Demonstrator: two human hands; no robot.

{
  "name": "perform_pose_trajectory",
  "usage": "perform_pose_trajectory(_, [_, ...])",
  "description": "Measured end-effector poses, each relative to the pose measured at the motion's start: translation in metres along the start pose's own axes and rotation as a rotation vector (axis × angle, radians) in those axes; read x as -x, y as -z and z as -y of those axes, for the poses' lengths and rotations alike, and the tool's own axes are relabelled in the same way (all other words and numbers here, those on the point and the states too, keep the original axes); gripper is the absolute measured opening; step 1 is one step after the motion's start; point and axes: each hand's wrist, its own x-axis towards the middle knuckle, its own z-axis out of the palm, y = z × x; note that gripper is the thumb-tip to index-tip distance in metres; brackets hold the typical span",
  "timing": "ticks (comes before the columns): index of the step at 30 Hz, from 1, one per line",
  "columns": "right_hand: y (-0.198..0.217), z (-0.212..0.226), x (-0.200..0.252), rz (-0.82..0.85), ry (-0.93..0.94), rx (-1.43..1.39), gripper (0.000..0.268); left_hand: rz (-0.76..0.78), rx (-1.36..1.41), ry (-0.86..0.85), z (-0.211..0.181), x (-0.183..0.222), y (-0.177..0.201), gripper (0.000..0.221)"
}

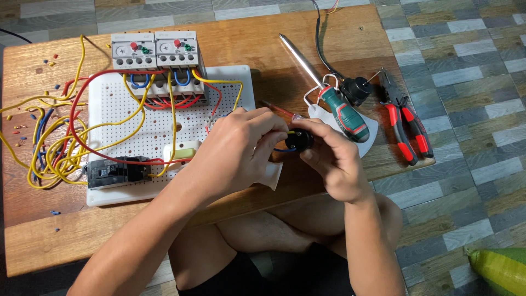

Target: Wiring an electrical component into a circuit and testing the functionality by pressing buttons on a control panel.

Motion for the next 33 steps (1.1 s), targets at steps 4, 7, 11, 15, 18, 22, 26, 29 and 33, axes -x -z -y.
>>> perform_pose_trajectory(4, [-0.001, 0.0, -0.001, 0.002, 0.003, -0.002, 0.045, 0.001, -0.015, -0.014, 0.001, 0.0, -0.001, 0.005])
perform_pose_trajectory(7, [-0.004, 0.006, -0.005, 0.004, 0.056, 0.03, 0.061, -0.018, -0.041, -0.112, 0.003, 0.001, -0.003, 0.005])
perform_pose_trajectory(11, [-0.005, 0.001, -0.002, -0.052, 0.066, 0.097, 0.041, -0.033, -0.069, -0.152, 0.007, 0.003, -0.007, 0.004])
perform_pose_trajectory(15, [-0.005, -0.011, 0.001, -0.142, 0.124, 0.203, 0.043, 0.014, -0.176, -0.277, 0.009, 0.004, -0.006, 0.013])
perform_pose_trajectory(18, [-0.005, -0.016, 0.002, -0.153, 0.131, 0.168, 0.042, 0.008, -0.206, -0.335, 0.008, 0.005, -0.006, 0.013])
perform_pose_trajectory(22, [-0.005, -0.015, 0.001, -0.138, 0.125, 0.162, 0.036, 0.021, -0.184, -0.315, 0.007, 0.007, -0.006, 0.011])
perform_pose_trajectory(26, [-0.003, -0.02, 0.001, -0.108, 0.134, 0.111, 0.035, 0.058, -0.154, -0.293, 0.007, 0.009, -0.004, 0.007])
perform_pose_trajectory(29, [-0.003, -0.021, 0.001, -0.104, 0.155, 0.12, 0.037, 0.059, -0.081, -0.28, 0.007, 0.011, -0.005, 0.016])
perform_pose_trajectory(33, [-0.002, -0.021, 0.001, -0.101, 0.152, 0.103, 0.038, 0.002, -0.229, -0.303, 0.009, 0.012, -0.011, 0.011])
